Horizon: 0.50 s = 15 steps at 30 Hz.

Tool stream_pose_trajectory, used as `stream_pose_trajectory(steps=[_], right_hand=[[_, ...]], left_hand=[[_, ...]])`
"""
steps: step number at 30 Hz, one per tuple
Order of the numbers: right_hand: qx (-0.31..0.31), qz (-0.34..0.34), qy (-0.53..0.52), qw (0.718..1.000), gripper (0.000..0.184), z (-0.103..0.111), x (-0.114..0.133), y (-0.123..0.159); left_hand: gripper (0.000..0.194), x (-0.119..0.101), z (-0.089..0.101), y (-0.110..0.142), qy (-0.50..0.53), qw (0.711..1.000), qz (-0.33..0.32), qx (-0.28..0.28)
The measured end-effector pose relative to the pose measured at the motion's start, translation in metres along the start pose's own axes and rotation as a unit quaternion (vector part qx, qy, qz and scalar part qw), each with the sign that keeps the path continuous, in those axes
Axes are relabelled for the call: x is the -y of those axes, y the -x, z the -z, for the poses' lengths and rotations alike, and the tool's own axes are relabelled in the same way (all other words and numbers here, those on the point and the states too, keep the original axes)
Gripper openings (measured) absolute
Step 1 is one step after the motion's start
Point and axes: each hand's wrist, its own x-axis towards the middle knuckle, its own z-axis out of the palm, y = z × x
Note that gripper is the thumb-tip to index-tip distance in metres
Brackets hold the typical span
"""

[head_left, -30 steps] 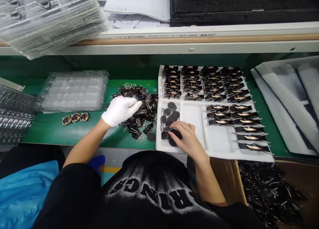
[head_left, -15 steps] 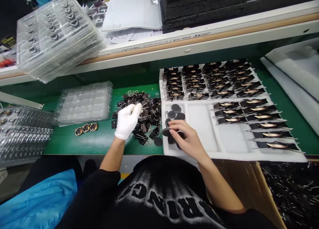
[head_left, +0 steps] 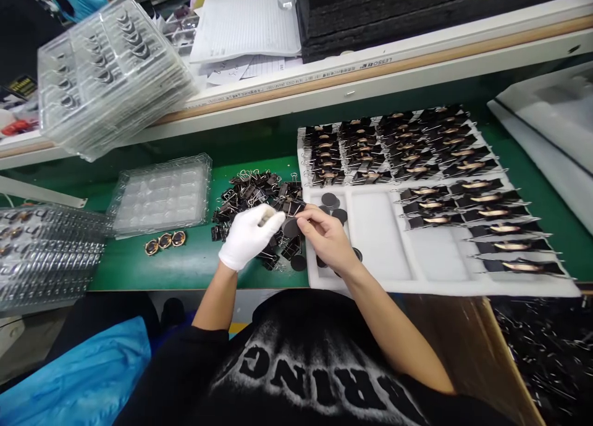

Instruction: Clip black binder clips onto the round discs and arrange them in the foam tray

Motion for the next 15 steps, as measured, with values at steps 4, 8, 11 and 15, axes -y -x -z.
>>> stream_pose_trajectory(steps=[4,8,11,15], right_hand=[[0.018,0.01,0.065,0.998,0.026,0.004,0.003,0.004],[0.05,0.017,0.156,0.986,0.02,0.007,0.004,0.009],[0.066,0.013,0.17,0.983,0.017,0.006,0.002,0.01],[0.089,0.006,0.176,0.98,0.017,-0.003,-0.003,0.005]], left_hand=[[0.03,-0.007,0.001,-0.016,0.059,0.998,-0.006,0.004],[0.026,-0.008,-0.009,-0.024,0.08,0.996,-0.018,0.02],[0.025,-0.003,-0.022,-0.025,0.116,0.988,-0.002,-0.102],[0.03,0.003,-0.037,-0.027,0.135,0.958,0.011,-0.252]])
